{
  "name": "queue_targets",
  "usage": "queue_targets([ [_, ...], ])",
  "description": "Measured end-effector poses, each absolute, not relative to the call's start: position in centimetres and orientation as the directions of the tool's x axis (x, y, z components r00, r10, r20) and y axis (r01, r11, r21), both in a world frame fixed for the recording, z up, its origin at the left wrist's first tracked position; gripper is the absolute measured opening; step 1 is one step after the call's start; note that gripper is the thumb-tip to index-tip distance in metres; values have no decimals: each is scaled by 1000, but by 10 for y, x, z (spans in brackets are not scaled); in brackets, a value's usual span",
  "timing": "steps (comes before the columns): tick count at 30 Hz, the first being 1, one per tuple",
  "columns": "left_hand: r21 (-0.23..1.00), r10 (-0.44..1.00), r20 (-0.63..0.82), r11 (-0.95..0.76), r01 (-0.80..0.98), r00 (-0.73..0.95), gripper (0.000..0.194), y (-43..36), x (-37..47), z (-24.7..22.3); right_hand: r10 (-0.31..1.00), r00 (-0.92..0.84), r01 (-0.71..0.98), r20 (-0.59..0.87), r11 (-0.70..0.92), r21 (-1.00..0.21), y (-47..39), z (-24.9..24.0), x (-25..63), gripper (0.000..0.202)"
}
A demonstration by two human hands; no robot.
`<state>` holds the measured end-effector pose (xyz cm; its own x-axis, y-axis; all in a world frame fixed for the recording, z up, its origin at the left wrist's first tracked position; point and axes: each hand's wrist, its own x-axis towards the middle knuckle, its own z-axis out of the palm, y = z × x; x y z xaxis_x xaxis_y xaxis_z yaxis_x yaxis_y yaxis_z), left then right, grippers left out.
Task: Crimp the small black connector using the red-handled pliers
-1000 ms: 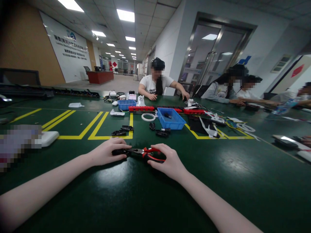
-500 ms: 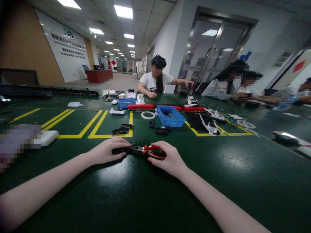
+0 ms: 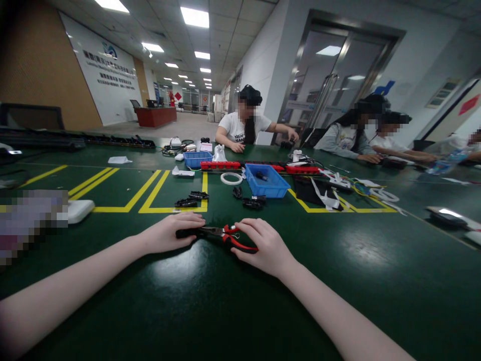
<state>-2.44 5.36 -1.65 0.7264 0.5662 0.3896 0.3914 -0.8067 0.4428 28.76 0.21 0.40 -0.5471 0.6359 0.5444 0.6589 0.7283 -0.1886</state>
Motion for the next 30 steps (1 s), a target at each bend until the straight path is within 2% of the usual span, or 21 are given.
queue_targets([
  [13,499,579,388,-786,365,717,22,56,-23,-16,671,-623,726,402,687,-21,5,4,288,63],
  [18,534,582,428,-780,326,692,13,55,-22,-15,681,-640,730,356,683,4,3,8,285,52],
  [23,594,605,399,-743,307,689,11,50,-19,-11,660,-670,704,340,710,7,4,10,283,44],
  [30,564,578,388,-765,311,718,13,44,-16,-6,588,-723,655,362,751,87,17,2,285,42],
])
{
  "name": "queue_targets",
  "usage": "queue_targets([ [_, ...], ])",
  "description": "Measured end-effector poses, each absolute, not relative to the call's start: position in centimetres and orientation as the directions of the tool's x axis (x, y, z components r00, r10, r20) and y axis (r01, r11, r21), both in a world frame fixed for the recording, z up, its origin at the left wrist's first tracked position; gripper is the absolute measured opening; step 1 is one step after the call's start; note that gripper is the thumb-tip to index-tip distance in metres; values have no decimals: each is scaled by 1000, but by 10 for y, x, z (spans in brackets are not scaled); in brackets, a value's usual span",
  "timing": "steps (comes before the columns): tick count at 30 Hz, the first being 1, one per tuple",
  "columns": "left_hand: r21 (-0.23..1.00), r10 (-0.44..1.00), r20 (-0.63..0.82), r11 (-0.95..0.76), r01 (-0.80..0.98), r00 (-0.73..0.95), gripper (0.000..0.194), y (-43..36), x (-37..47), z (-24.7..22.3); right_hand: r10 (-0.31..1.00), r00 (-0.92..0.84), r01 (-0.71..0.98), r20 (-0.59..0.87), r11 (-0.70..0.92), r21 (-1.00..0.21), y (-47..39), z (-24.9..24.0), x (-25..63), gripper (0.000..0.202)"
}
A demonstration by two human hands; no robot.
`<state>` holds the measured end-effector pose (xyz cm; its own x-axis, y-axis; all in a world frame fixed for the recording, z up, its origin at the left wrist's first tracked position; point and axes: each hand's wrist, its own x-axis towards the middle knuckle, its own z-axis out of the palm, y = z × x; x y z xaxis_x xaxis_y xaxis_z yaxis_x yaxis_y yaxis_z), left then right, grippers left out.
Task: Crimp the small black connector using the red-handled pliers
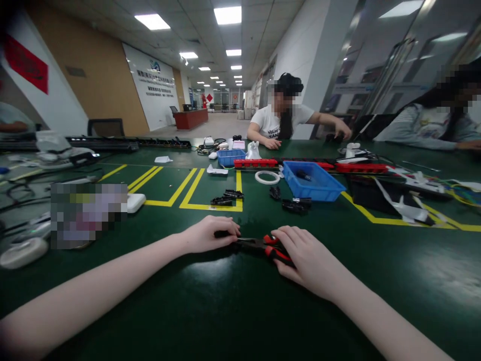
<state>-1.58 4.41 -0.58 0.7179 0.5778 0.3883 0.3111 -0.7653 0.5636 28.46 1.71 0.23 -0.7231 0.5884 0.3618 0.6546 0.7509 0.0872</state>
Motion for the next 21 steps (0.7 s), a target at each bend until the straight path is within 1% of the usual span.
queue_targets([
  [3,559,568,392,-772,302,724,13,42,-15,-4,560,-740,639,373,759,127,20,1,281,38],
  [5,561,569,383,-769,306,728,12,40,-15,-3,563,-740,641,368,757,131,19,1,279,35],
  [13,531,587,355,-767,361,727,7,35,-13,0,619,-692,682,371,729,55,18,-2,278,37],
  [17,494,601,295,-761,420,743,8,33,-11,3,609,-709,664,354,746,47,18,-2,277,41],
  [21,498,607,282,-754,428,743,6,32,-10,4,613,-715,655,335,756,15,16,0,277,37],
])
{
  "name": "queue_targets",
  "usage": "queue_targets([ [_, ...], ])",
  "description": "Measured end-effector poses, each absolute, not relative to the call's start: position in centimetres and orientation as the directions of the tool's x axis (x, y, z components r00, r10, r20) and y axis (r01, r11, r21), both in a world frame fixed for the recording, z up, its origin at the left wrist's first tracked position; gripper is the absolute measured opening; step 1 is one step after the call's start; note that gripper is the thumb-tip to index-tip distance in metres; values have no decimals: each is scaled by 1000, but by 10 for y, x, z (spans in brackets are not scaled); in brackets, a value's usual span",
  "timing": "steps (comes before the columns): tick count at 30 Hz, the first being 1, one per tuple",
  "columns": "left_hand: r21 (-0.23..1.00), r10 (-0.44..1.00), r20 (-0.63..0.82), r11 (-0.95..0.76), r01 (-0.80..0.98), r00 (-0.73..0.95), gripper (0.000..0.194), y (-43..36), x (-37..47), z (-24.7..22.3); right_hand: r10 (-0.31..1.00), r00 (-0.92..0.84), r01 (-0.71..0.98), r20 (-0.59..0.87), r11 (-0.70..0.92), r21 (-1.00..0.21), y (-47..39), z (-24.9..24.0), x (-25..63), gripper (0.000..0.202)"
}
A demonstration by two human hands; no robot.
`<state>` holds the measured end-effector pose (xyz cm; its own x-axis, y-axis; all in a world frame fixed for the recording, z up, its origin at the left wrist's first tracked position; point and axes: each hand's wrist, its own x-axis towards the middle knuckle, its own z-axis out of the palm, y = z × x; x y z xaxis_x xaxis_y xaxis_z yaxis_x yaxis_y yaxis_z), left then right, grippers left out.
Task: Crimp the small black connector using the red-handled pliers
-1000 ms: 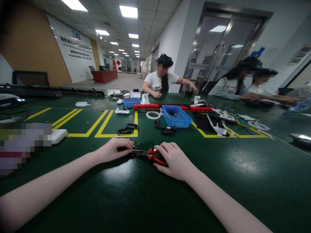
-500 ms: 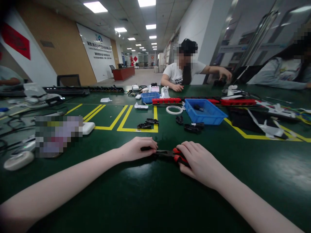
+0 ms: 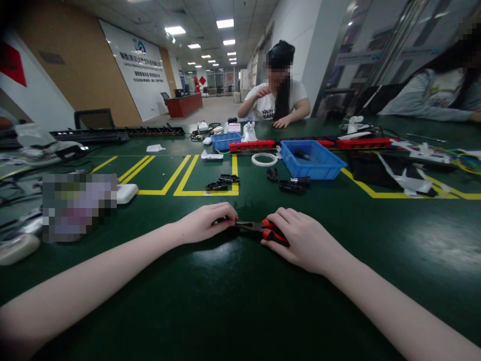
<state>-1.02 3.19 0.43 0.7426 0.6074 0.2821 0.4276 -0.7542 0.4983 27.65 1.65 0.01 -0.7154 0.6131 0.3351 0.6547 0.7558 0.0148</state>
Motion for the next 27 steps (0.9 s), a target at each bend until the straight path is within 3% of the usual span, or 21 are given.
queue_targets([
  [6,528,600,262,-745,408,756,9,31,-13,5,657,-690,685,304,728,-19,14,4,274,35],
  [14,376,561,251,-808,455,789,50,33,-13,5,666,-685,700,296,714,14,11,6,273,36],
  [18,350,579,242,-800,487,778,44,35,-14,2,640,-700,679,317,734,16,11,7,273,35],
  [27,418,670,150,-709,568,727,35,32,-13,6,621,-708,676,337,734,67,12,5,273,38],
])
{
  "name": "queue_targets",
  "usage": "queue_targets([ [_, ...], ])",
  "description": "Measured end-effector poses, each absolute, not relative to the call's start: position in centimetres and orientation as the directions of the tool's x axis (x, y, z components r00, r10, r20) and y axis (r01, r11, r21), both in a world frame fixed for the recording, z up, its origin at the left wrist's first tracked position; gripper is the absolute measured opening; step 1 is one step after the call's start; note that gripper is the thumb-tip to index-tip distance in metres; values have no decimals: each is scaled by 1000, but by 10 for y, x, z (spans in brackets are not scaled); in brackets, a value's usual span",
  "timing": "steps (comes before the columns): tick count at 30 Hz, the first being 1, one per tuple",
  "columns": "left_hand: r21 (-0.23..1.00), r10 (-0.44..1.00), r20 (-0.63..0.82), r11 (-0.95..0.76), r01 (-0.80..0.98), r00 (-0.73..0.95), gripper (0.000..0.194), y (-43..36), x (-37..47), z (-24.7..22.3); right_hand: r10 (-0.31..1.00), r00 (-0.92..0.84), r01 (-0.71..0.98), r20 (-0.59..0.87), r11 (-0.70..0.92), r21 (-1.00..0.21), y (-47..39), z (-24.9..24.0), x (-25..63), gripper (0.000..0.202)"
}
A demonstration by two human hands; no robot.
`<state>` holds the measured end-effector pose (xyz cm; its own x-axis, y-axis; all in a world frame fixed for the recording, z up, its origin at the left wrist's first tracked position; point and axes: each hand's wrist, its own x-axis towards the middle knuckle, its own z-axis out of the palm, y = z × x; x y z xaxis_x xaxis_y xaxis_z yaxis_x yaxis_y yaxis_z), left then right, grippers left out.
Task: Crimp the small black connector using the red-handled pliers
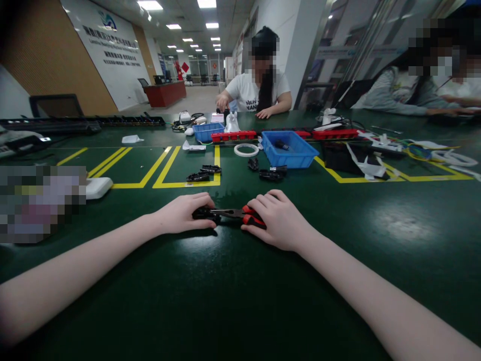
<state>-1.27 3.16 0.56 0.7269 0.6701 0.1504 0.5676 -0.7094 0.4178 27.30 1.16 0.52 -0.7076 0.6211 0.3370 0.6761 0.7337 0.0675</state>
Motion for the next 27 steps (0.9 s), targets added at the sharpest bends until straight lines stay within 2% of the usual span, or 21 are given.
queue_targets([
  [7,412,684,118,-693,591,720,37,31,-13,7,582,-723,658,372,744,115,11,6,274,38],
  [14,409,634,129,-735,542,763,34,32,-16,7,540,-737,651,407,729,212,8,6,273,38],
  [27,397,605,174,-765,507,777,39,31,-14,5,523,-765,618,376,760,201,9,7,273,39],
])
